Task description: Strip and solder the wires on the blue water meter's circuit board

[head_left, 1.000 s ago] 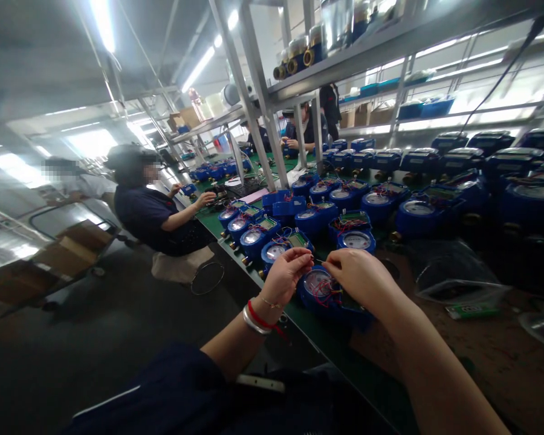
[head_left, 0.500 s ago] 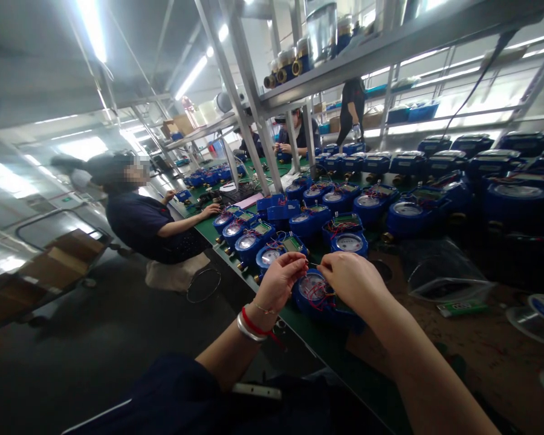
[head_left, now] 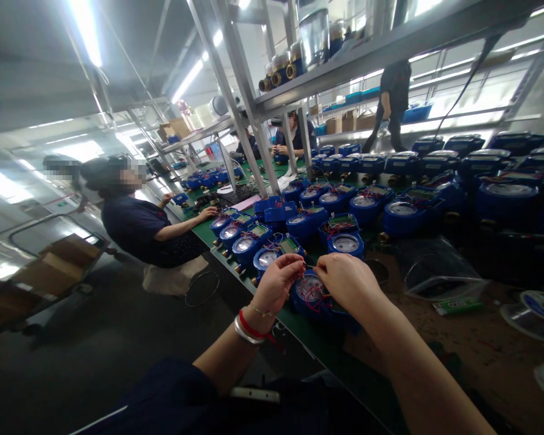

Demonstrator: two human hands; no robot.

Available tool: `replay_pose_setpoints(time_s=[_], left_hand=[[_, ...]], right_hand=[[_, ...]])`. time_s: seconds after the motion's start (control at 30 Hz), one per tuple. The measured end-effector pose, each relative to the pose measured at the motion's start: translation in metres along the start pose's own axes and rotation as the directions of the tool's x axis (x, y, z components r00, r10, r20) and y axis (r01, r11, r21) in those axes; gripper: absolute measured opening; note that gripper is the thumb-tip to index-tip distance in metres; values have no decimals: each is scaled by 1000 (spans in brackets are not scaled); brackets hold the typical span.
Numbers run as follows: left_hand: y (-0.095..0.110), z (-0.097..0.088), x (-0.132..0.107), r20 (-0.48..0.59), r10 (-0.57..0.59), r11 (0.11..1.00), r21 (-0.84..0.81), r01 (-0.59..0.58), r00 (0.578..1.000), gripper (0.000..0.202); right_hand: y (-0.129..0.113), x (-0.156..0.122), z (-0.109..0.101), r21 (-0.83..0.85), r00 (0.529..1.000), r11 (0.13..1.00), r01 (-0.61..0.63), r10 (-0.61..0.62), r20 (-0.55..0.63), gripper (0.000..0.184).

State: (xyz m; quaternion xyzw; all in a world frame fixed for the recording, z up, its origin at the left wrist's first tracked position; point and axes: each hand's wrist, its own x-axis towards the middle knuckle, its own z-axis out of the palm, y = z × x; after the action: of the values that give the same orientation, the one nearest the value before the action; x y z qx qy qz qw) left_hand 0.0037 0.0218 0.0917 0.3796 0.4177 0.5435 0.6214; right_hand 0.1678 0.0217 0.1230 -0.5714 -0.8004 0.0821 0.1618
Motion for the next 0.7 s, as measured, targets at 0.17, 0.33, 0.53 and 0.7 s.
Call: replay_pose_setpoints(time_s=[0.17, 0.33, 0.53, 0.7], left_hand=[[-1, 2, 0, -15, 30, 999, 19, -29, 999, 29], [-5, 4, 1, -37, 72, 994, 87, -68, 997, 29], [-10, 2, 6, 1, 118, 967, 228, -115, 993, 29], [-7, 7, 7, 79, 153, 926, 336, -171, 985, 27]], right_hand=[[-3, -1, -2, 11, 1000, 1000, -17, 17, -9, 24], [-8, -3, -7, 19, 999, 1000, -17, 18, -32, 22], [-9, -8, -10, 35, 998, 999, 6, -4, -56, 19], [-12, -11, -11, 63, 999, 998, 9, -6, -44, 24]])
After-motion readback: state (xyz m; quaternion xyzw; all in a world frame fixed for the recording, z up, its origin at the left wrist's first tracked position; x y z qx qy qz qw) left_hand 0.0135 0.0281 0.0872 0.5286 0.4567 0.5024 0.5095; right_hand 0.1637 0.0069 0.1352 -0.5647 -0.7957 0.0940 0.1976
